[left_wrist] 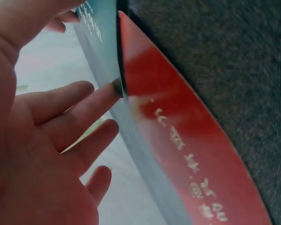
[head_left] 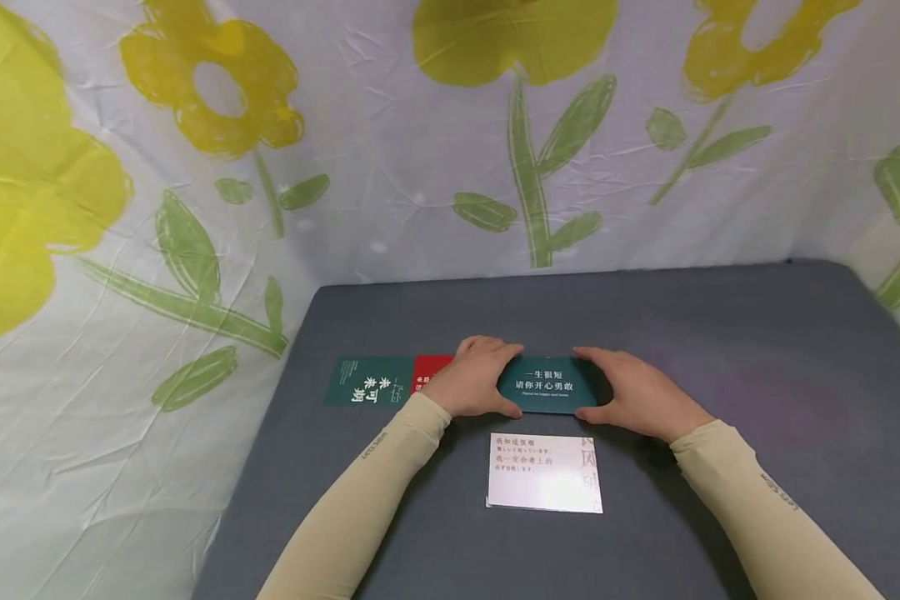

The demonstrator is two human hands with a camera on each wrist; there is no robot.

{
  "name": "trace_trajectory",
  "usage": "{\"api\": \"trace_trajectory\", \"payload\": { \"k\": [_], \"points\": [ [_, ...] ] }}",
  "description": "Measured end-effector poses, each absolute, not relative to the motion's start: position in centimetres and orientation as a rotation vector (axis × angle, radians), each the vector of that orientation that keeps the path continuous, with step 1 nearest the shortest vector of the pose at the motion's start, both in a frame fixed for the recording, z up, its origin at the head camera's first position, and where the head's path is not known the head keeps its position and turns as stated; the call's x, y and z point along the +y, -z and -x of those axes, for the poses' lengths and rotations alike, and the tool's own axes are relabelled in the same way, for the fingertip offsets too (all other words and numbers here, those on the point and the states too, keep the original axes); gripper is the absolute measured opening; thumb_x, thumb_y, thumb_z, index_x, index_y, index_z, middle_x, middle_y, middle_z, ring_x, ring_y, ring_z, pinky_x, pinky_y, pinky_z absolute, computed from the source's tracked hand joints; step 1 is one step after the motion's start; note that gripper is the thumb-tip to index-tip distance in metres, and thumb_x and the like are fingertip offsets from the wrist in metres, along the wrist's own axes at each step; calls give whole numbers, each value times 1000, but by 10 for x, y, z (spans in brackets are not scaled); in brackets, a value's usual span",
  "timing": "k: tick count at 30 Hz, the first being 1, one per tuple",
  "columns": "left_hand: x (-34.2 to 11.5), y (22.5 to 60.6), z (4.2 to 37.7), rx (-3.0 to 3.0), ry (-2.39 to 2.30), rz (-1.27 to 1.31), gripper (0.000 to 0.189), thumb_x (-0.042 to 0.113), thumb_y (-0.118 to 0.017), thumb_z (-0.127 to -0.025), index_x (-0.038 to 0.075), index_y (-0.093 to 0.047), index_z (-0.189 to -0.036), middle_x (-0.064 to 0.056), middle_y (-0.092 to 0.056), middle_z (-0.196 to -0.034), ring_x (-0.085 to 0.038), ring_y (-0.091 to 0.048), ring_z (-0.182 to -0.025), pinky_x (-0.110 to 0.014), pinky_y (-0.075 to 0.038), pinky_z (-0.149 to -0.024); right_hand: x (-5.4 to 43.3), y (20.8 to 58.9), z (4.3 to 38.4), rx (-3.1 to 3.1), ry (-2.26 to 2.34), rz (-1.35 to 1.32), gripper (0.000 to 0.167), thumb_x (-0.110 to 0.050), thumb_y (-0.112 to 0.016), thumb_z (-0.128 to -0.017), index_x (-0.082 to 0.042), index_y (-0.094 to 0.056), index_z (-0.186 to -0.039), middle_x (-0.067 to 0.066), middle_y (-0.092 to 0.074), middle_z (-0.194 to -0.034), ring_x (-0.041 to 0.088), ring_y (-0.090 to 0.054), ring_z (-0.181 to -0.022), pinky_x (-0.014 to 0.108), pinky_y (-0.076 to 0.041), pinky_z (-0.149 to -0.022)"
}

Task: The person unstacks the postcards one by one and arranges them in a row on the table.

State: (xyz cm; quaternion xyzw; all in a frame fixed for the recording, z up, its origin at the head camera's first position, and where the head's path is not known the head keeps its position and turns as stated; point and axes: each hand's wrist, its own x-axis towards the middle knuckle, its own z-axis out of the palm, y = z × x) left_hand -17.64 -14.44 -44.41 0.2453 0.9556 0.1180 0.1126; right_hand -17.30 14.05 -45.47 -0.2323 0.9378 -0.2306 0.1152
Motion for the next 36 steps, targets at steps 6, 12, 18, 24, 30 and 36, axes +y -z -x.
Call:
{"api": "trace_trajectory", "payload": {
  "k": [6, 12, 18, 24, 30, 36],
  "points": [
    [-145, 450, 181, 2807, -403, -671, 100, 56, -89, -82, 18, -47, -164, -3, -57, -160, -24, -46, -151, -51, -23, -129, 143, 456, 180, 2746, 657, 676, 97, -46, -92, -84, -11, -48, -162, 21, -59, -155, 39, -60, -136, 62, -53, -111],
    [-147, 450, 178, 2794, -463, -643, 99, 55, -89, -83, 20, -46, -165, -3, -55, -161, -25, -44, -153, -57, -22, -127, 142, 457, 182, 2760, 623, 685, 96, -47, -92, -84, -12, -48, -162, 21, -59, -155, 38, -59, -137, 62, -52, -111],
    [-148, 453, 177, 2812, -454, -632, 99, 57, -89, -83, 20, -46, -164, -4, -53, -162, -25, -44, -153, -59, -22, -126, 140, 456, 183, 2770, 596, 704, 95, -45, -92, -84, -11, -49, -161, 21, -61, -152, 38, -60, -134, 60, -54, -109],
    [-146, 451, 178, 2811, -461, -614, 98, 55, -88, -84, 20, -46, -165, -3, -53, -163, -25, -44, -153, -58, -23, -126, 141, 456, 185, 2777, 585, 693, 97, -48, -92, -83, -10, -49, -161, 21, -61, -153, 38, -61, -134, 61, -54, -110],
    [-146, 450, 170, 2837, -461, -609, 104, 53, -90, -84, 17, -40, -167, -4, -52, -164, -25, -44, -154, -59, -24, -125, 144, 457, 183, 2762, 642, 686, 99, -56, -89, -85, -9, -47, -162, 22, -59, -156, 39, -59, -136, 62, -52, -112],
    [-155, 442, 137, 2897, -482, -658, 108, 54, -91, -83, 17, -36, -169, -5, -53, -163, -25, -45, -153, -56, -31, -127, 153, 452, 149, 2778, 732, 737, 105, -68, -83, -86, -6, -45, -162, 22, -55, -159, 43, -55, -145, 64, -47, -116]
  ]
}}
